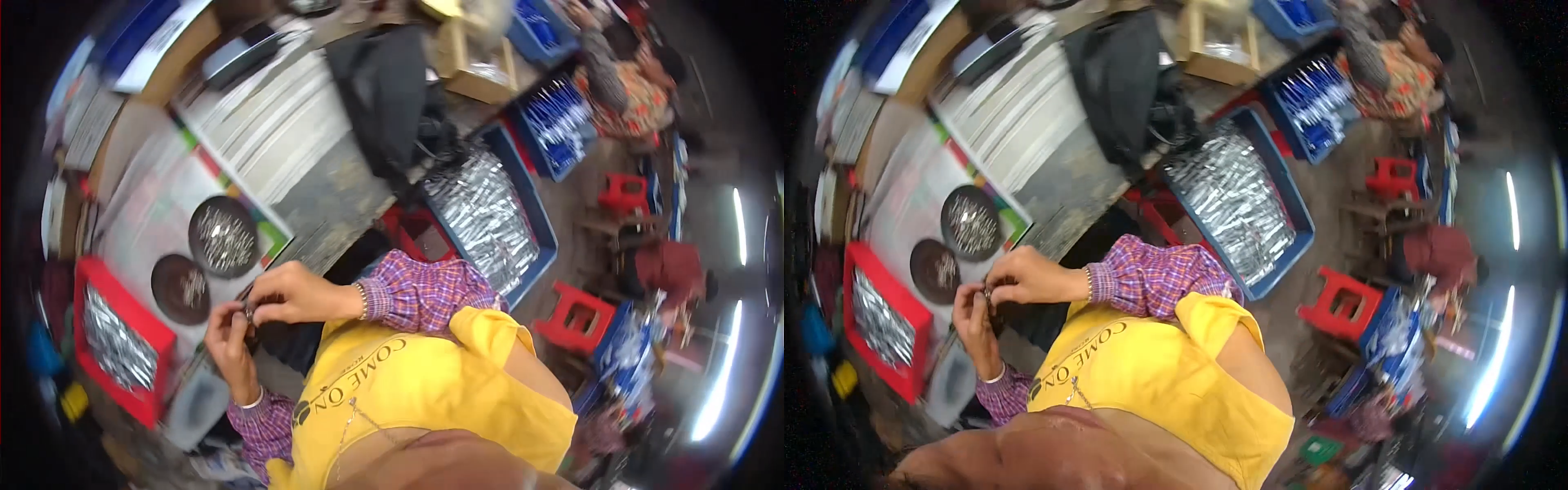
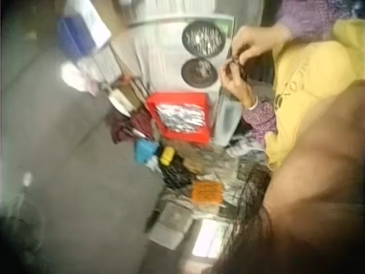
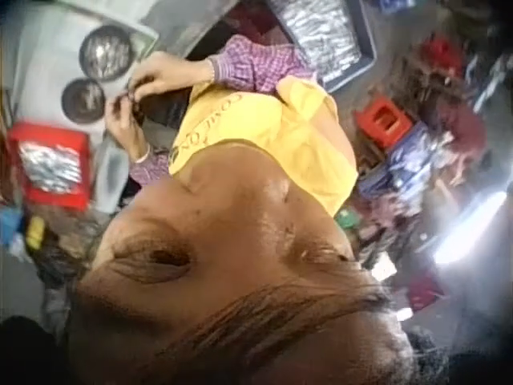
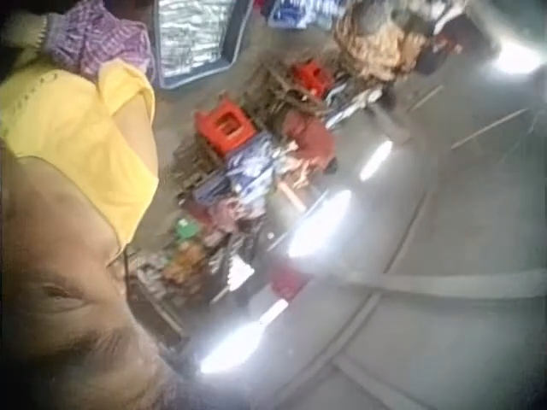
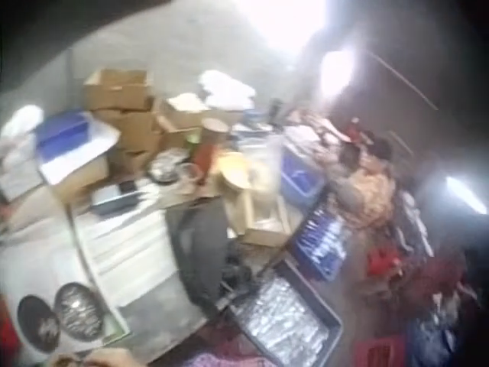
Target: Assembling small metal components onto pins at a manual workstation.
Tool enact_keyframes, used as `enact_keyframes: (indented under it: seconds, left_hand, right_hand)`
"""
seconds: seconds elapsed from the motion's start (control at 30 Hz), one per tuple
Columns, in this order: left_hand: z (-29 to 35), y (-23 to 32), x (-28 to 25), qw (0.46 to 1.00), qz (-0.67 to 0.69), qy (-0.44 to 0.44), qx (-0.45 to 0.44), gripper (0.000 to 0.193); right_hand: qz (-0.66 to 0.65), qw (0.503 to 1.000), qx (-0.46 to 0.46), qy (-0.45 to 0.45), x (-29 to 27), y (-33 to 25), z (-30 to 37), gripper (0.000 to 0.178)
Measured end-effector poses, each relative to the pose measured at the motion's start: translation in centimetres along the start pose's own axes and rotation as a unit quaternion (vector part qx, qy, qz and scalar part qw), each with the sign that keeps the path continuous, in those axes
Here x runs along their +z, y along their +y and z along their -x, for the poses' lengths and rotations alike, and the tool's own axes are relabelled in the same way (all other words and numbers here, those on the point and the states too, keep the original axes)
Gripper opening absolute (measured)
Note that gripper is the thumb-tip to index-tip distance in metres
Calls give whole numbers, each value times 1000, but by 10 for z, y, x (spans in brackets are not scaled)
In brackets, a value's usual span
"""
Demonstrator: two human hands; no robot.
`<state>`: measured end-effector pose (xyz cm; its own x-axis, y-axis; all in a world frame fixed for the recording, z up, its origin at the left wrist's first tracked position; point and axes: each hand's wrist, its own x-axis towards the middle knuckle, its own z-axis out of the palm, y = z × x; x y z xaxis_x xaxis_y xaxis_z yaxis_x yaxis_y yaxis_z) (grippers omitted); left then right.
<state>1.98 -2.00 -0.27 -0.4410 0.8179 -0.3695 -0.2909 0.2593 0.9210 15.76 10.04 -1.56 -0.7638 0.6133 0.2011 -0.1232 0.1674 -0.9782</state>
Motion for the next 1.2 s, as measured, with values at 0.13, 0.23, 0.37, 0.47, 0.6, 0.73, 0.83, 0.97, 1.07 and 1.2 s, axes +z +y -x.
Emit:
enact_keyframes:
  seconds: [0.13,0.23,0.37,0.47,0.6,0.73,0.83,0.97,1.07,1.2]
  left_hand:
    - [-12,-7,15,998,21,-56,2,8]
    - [-14,-8,20,998,12,-67,2,9]
    - [-13,-7,24,998,-8,-66,10,11]
    - [-15,-4,29,998,-11,-64,24,14]
    - [-15,5,48,999,10,-35,28,20]
    - [-13,10,61,997,6,-66,26,22]
    - [-10,9,68,998,4,-54,24,19]
    - [-16,7,68,990,-31,-124,58,9]
    - [-26,1,67,981,-54,-175,71,6]
    - [-26,9,64,978,-77,-177,79,7]
  right_hand:
    - [51,998,-30,38,-13,6,11,19]
    - [74,995,-50,49,-20,4,12,18]
    - [-75,993,95,-14,-24,2,13,21]
    - [-86,989,122,-12,-26,3,14,22]
    - [-46,995,33,86,-28,6,12,24]
    - [-50,993,31,99,-32,12,20,27]
    - [-147,981,97,85,-45,11,29,24]
    - [-400,869,249,153,-94,-8,58,26]
    - [-393,829,271,293,-137,-3,101,25]
    - [-447,730,211,472,-190,12,178,15]
